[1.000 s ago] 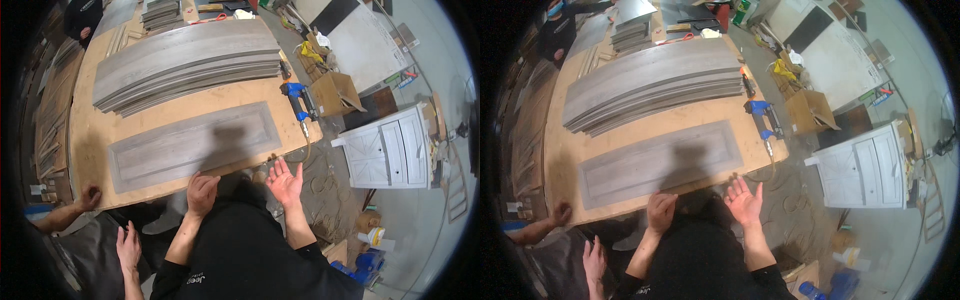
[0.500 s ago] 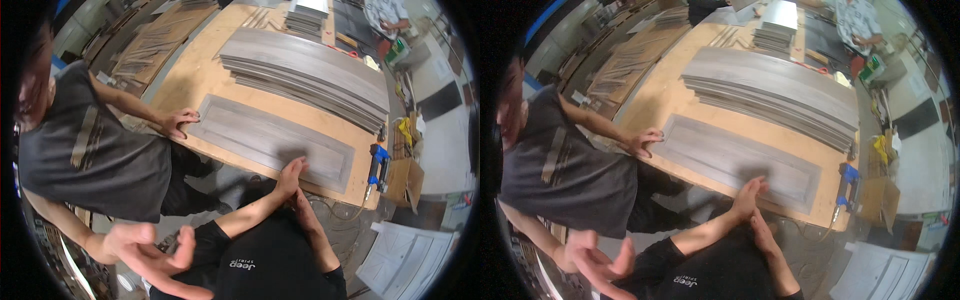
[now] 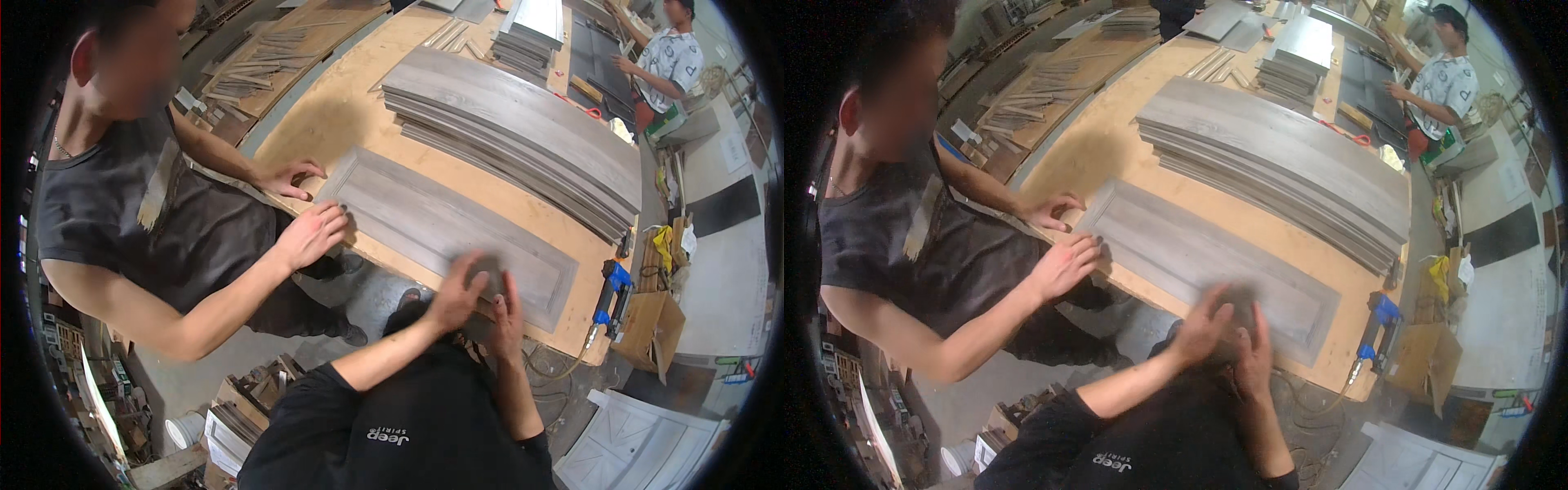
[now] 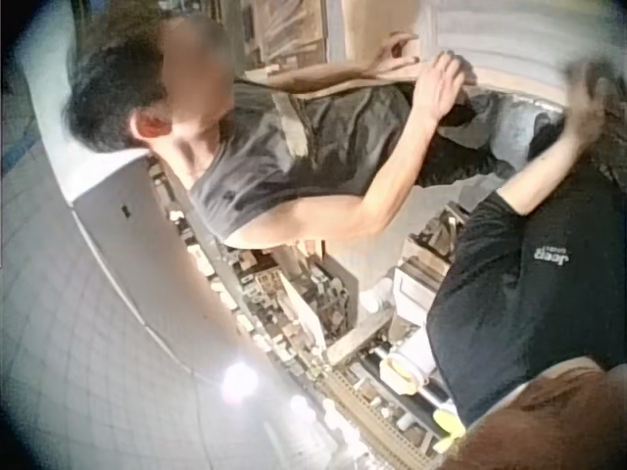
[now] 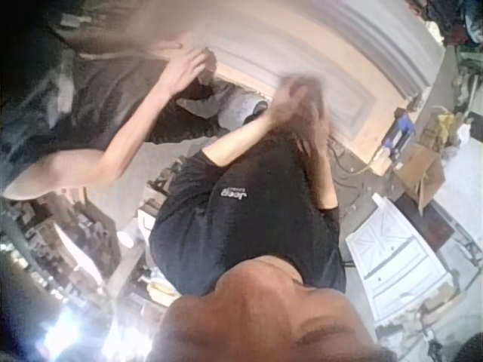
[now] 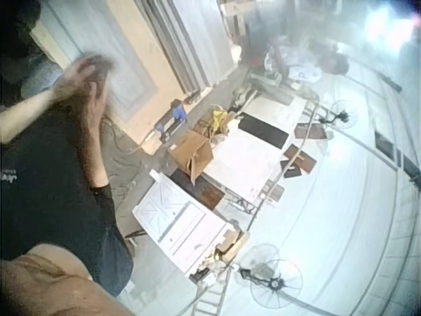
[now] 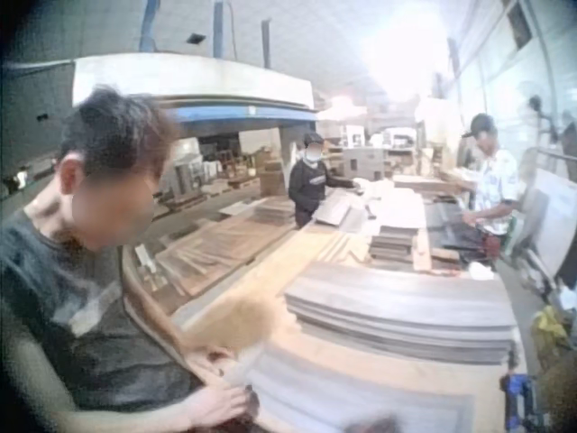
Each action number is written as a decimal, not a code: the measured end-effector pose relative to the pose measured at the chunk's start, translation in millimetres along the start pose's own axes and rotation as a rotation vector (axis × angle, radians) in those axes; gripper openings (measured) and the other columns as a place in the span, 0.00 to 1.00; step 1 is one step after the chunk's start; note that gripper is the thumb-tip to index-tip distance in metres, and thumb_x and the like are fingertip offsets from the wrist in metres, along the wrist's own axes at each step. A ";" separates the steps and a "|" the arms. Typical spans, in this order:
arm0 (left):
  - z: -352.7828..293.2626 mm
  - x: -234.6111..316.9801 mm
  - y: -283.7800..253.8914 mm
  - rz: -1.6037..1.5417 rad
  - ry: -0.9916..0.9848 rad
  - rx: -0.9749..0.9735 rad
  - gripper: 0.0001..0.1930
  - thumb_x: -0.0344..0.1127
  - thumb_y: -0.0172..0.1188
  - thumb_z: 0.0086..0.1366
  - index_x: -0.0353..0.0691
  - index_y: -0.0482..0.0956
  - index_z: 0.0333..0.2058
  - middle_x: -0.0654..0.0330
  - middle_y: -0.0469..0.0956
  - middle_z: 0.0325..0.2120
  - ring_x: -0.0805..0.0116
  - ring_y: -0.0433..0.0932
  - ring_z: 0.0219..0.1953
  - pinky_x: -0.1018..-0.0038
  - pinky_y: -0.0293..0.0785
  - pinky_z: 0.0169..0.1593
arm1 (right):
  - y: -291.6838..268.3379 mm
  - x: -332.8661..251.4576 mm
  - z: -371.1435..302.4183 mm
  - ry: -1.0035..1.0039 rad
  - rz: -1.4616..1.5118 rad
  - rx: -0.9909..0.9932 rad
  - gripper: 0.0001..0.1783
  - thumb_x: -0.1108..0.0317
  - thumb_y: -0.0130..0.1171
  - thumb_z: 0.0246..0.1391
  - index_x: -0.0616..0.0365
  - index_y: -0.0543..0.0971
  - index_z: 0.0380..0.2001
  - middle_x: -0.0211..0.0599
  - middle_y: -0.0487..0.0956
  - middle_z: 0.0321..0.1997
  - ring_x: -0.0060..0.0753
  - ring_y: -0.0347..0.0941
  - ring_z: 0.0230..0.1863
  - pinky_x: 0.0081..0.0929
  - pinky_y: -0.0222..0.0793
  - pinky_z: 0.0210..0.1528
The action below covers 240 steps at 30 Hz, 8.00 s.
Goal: The person applies glue onto wooden frame strips, attaches them around the edges of a wooden panel, and fastens them in place using a pneumatic nail gun.
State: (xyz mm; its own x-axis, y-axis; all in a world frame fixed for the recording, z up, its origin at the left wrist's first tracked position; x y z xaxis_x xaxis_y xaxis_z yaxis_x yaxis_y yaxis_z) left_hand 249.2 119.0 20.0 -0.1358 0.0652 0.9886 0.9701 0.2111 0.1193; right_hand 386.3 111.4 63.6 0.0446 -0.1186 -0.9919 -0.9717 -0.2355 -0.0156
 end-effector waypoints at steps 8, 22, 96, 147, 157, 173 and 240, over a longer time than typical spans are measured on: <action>8.9 21.9 -197.6 0.910 0.225 0.173 0.17 0.39 0.60 0.66 0.39 0.79 0.51 0.50 0.76 0.53 0.49 0.73 0.57 0.60 0.69 0.62 | -192.3 68.7 -55.9 0.044 -0.592 0.532 0.23 0.71 0.59 0.61 0.63 0.73 0.59 0.46 0.72 0.63 0.42 0.67 0.66 0.36 0.60 0.68; 3.9 11.2 -234.5 0.917 0.192 0.181 0.20 0.32 0.63 0.64 0.42 0.76 0.55 0.51 0.72 0.59 0.52 0.72 0.60 0.63 0.73 0.59 | -207.4 81.8 -40.0 0.137 -0.720 0.558 0.31 0.66 0.61 0.61 0.66 0.67 0.64 0.50 0.68 0.67 0.46 0.63 0.68 0.40 0.58 0.70; 53.3 -4.6 -90.3 1.194 0.578 -0.671 0.26 0.39 0.70 0.57 0.52 0.78 0.56 0.61 0.73 0.59 0.54 0.63 0.68 0.43 0.52 0.70 | -199.2 123.0 -67.0 0.236 -0.233 0.759 0.28 0.75 0.61 0.58 0.65 0.71 0.62 0.43 0.80 0.57 0.28 0.77 0.53 0.22 0.72 0.55; 45.2 -13.7 -105.1 1.101 0.688 -0.518 0.24 0.44 0.66 0.59 0.52 0.75 0.55 0.65 0.74 0.53 0.59 0.68 0.64 0.41 0.54 0.69 | -214.3 140.1 -64.3 0.215 -0.242 0.662 0.30 0.75 0.56 0.62 0.70 0.64 0.66 0.52 0.73 0.63 0.37 0.70 0.63 0.30 0.64 0.65; 45.8 -15.2 -103.9 1.101 0.692 -0.514 0.24 0.45 0.66 0.59 0.54 0.75 0.55 0.66 0.74 0.54 0.61 0.67 0.65 0.44 0.55 0.69 | -207.3 132.6 -64.0 0.218 -0.237 0.619 0.30 0.76 0.53 0.63 0.69 0.63 0.67 0.52 0.72 0.65 0.38 0.69 0.65 0.29 0.62 0.67; 45.7 -14.1 -101.8 1.083 0.707 -0.515 0.23 0.45 0.67 0.58 0.53 0.76 0.53 0.66 0.75 0.53 0.60 0.69 0.64 0.43 0.56 0.68 | -213.6 139.5 -65.4 0.205 -0.240 0.595 0.31 0.76 0.53 0.63 0.69 0.61 0.68 0.51 0.71 0.66 0.37 0.69 0.65 0.29 0.62 0.67; 47.5 -17.8 -102.4 1.094 0.658 -0.527 0.23 0.46 0.66 0.60 0.54 0.76 0.55 0.66 0.75 0.54 0.62 0.68 0.64 0.44 0.53 0.70 | -208.1 130.4 -65.3 0.221 -0.254 0.645 0.29 0.74 0.56 0.63 0.66 0.66 0.66 0.48 0.74 0.64 0.36 0.70 0.64 0.28 0.62 0.66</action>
State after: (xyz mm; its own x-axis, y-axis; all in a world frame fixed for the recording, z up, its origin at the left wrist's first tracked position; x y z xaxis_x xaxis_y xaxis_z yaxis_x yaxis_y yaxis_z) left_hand 142.7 142.6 -14.2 0.7133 -0.5426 0.4436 0.5007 -0.0484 -0.8643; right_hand 609.5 82.0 -54.3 0.2663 -0.3436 -0.9006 -0.8653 0.3263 -0.3804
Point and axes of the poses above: each hand's wrist, its own z-axis towards the middle knuckle, its own y-axis out of the palm, x = y × z, the point moved 9 cm from there along z, towards the middle knuckle
